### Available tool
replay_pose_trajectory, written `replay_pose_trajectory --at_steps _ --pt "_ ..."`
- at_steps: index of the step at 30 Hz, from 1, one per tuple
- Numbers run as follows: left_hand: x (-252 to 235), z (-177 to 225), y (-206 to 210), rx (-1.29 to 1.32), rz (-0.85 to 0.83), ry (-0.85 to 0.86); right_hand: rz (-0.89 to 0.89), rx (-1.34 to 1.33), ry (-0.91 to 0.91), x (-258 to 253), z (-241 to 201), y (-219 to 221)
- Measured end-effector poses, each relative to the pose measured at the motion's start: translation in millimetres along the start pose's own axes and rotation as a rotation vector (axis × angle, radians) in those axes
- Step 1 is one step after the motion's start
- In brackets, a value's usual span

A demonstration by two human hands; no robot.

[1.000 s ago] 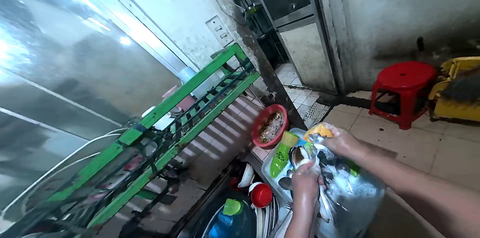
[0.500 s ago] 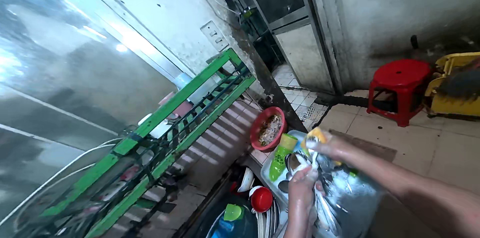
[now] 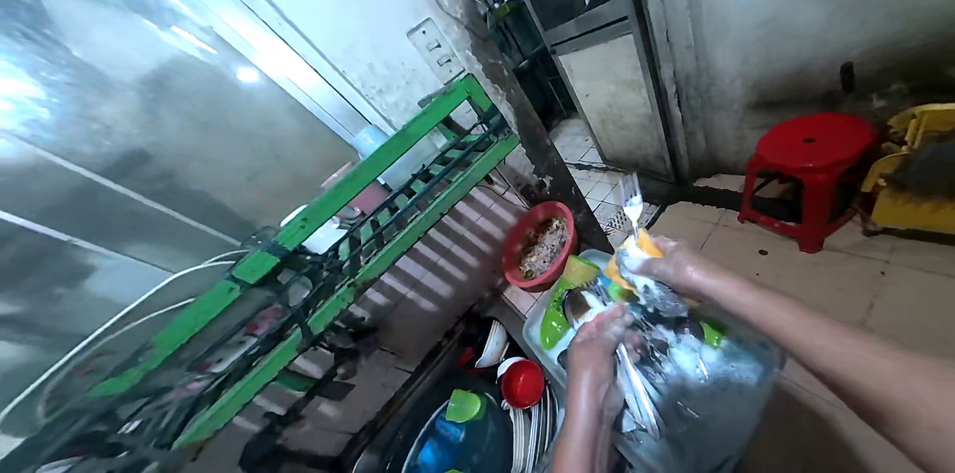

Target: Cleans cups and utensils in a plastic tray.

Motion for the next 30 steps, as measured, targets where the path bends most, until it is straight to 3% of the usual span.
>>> replay_pose_trajectory --at_steps 3,6,12,15,19,21,25,28,30 --pt "-4.6 3.4 -10.3 0.118 -0.03 0.079 -0.359 0.249 0.02 -0.7 -3.1 -9.1" --pt "-4.0 6.3 -14.3 0.049 -0.115 0.091 -0.683 0.541 0.036 16.6 -30.8 13.5" --pt "-4.4 25.1 -27.6 -0.019 -0.159 0.088 -0.872 0.734 0.055 34.7 -36.5 34.4" --pt "-3.9 50.4 -42.0 0.039 -0.07 0.159 -0.759 0.649 0.139 34.6 -40.9 19.8" --pt "-10.0 56.7 -40.1 0.045 -0.01 0.168 -0.053 0.15 0.037 22.4 -58.5 13.8" --pt "-12.8 50.0 -31.2 0.04 0.007 0.185 0.13 0.01 -0.075 19.2 -69.1 34.2" --pt "-15.3 50.6 -32.1 0.218 0.036 0.227 -0.062 0.19 -0.352 26.2 -34.5 79.6" --pt "-22.7 52.4 -54.9 0.297 0.075 0.236 -0.331 0.383 -0.501 34.3 -4.4 80.6" --pt "-28.1 52.0 -70.4 0.245 0.126 0.246 -0.454 0.478 -0.487 34.4 3.1 68.1"
Point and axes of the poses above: each hand's wrist, its own x-axis away from the middle knuckle, its own y-axis out of the palm, z = x × y, the point moved 1 cm from there along -x, towards the middle knuckle, and after that the axes turned 7 degrees about -y, right-handed, at the moved point
